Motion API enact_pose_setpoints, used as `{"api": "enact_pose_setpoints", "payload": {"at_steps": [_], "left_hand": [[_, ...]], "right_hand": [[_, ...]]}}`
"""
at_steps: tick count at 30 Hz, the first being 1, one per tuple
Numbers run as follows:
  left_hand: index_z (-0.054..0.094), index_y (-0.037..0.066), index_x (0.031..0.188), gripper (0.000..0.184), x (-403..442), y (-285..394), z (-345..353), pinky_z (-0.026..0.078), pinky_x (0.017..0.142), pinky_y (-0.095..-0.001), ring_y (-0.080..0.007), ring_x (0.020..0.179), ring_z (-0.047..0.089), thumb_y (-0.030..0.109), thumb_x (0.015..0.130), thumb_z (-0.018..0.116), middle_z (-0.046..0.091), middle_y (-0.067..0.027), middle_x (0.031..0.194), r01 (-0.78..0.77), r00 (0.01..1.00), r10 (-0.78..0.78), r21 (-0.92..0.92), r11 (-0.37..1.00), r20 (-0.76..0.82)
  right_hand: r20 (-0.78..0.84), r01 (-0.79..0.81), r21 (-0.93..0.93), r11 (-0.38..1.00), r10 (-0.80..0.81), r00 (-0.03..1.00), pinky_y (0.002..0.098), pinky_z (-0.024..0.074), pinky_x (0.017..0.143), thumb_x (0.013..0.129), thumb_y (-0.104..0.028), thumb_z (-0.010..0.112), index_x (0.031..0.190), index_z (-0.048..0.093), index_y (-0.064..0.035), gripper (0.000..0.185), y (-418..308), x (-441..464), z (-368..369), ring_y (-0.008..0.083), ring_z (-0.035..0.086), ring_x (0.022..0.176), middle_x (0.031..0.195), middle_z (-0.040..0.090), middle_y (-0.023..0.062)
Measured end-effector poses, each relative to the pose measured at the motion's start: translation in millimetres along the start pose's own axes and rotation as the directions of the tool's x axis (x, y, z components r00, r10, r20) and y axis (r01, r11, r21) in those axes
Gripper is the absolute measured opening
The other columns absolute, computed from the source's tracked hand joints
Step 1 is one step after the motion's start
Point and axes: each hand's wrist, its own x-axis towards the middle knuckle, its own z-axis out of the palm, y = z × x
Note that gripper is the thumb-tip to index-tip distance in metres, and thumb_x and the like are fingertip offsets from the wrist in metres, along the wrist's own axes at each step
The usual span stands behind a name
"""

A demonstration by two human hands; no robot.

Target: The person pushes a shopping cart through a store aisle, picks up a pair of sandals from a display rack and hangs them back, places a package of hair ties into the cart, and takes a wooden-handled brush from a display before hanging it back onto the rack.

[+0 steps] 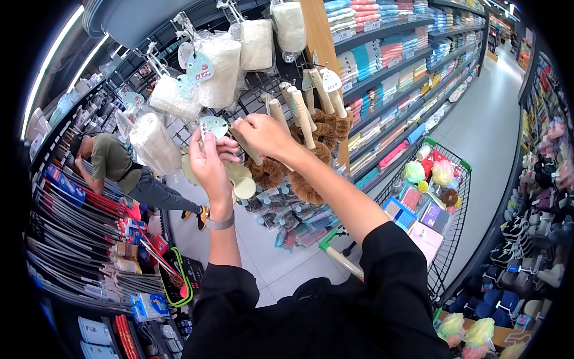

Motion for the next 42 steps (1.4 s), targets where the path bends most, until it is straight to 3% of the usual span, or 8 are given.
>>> {"api": "enact_pose_setpoints", "payload": {"at_steps": [5, 7, 15, 18, 23, 29, 38, 42], "left_hand": [[0.039, -0.005, 0.136, 0.038, 6, 3, 1, 0.05, 0.051, -0.0213, -0.0117, 0.062, 0.063, 0.017, 0.106, 0.046, 0.067, -0.0109, 0.077, -0.104, 0.994, 0.105, 0.072, 0.992, -0.014], [0.041, -0.004, 0.136, 0.037, 6, 2, 4, 0.05, 0.053, -0.0218, -0.0111, 0.063, 0.063, 0.016, 0.105, 0.046, 0.067, -0.0098, 0.076, -0.109, 0.994, 0.112, 0.114, 0.987, -0.019], [0.047, -0.003, 0.135, 0.036, 2, -11, 3, 0.052, 0.065, -0.0272, -0.0111, 0.07, 0.064, 0.01, 0.102, 0.05, 0.068, -0.0069, 0.081, -0.172, 0.979, 0.203, 0.428, 0.887, -0.029], [0.045, -0.003, 0.138, 0.039, 2, -7, 2, 0.053, 0.067, -0.0276, -0.0116, 0.074, 0.065, 0.009, 0.101, 0.051, 0.068, -0.0074, 0.082, -0.169, 0.982, 0.191, 0.461, 0.871, -0.001], [0.032, 0.0, 0.146, 0.049, -6, -17, 0, 0.051, 0.066, -0.0244, -0.0103, 0.077, 0.063, 0.007, 0.101, 0.05, 0.066, -0.0079, 0.092, -0.211, 0.976, 0.218, 0.375, 0.903, 0.024], [0.027, 0.003, 0.149, 0.053, -46, -15, -1, 0.047, 0.062, -0.0201, -0.0092, 0.075, 0.059, 0.007, 0.101, 0.05, 0.063, -0.0092, 0.1, -0.199, 0.98, 0.193, 0.31, 0.929, 0.05], [0.055, -0.001, 0.126, 0.03, -135, -72, -22, 0.054, 0.066, -0.0273, -0.0142, 0.072, 0.065, 0.0, 0.097, 0.053, 0.069, -0.01, 0.091, -0.177, 0.971, 0.098, 0.378, 0.909, 0.218], [0.064, -0.001, 0.112, 0.018, -175, -94, -28, 0.053, 0.066, -0.0283, -0.0159, 0.073, 0.066, 0.001, 0.097, 0.053, 0.069, -0.0097, 0.088, 0.062, 0.95, -0.173, 0.384, 0.921, 0.262]], "right_hand": [[0.004, -0.012, -0.019, 1.0, 0.012, 1.0, 0.0264, 0.0425, 0.042, 0.102, -0.037, 0.049, 0.084, 0.058, -0.0001, 0.042, -2, 5, 4, 0.0109, 0.05, 0.045, 0.062, 0.05, 0.0007], [-0.031, 0.025, -0.009, 1.0, -0.026, 0.999, 0.0374, 0.0452, 0.044, 0.1, -0.036, 0.048, 0.078, 0.06, 0.0053, 0.048, 3, 8, 5, 0.0229, 0.056, 0.042, 0.055, 0.057, 0.0128], [0.037, -0.01, 0.162, 0.987, 0.004, 0.999, 0.0337, 0.0504, 0.055, 0.101, -0.04, 0.048, 0.085, 0.062, 0.0047, 0.049, 36, 11, 19, 0.0181, 0.065, 0.062, 0.072, 0.065, 0.0114], [-0.012, 0.074, 0.096, 0.993, -0.073, 0.997, 0.0367, 0.0518, 0.061, 0.101, -0.041, 0.049, 0.088, 0.063, 0.0055, 0.05, 43, 12, 24, 0.0233, 0.067, 0.065, 0.072, 0.066, 0.0141], [-0.12, 0.132, -0.315, 0.94, -0.177, 0.977, 0.0431, 0.0522, 0.071, 0.1, -0.041, 0.051, 0.094, 0.065, 0.0051, 0.048, 38, -5, 22, 0.0368, 0.068, 0.076, 0.081, 0.069, 0.0211], [-0.234, 0.268, -0.331, 0.905, -0.354, 0.906, 0.0407, 0.0534, 0.08, 0.096, -0.026, 0.061, 0.108, 0.062, 0.0051, 0.033, 66, -36, 23, 0.0335, 0.068, 0.093, 0.103, 0.067, 0.0216], [-0.136, -0.107, 0.067, 0.992, 0.116, 0.984, 0.031, 0.054, 0.084, 0.103, -0.018, 0.051, 0.116, 0.061, 0.0023, 0.026, 110, -181, -11, 0.0158, 0.067, 0.092, 0.102, 0.069, 0.0101], [-0.197, -0.202, 0.183, 0.962, 0.237, 0.951, 0.0285, 0.0527, 0.079, 0.104, -0.014, 0.047, 0.108, 0.064, 0.0036, 0.025, 138, -265, -30, 0.013, 0.066, 0.081, 0.088, 0.07, 0.0068]]}}
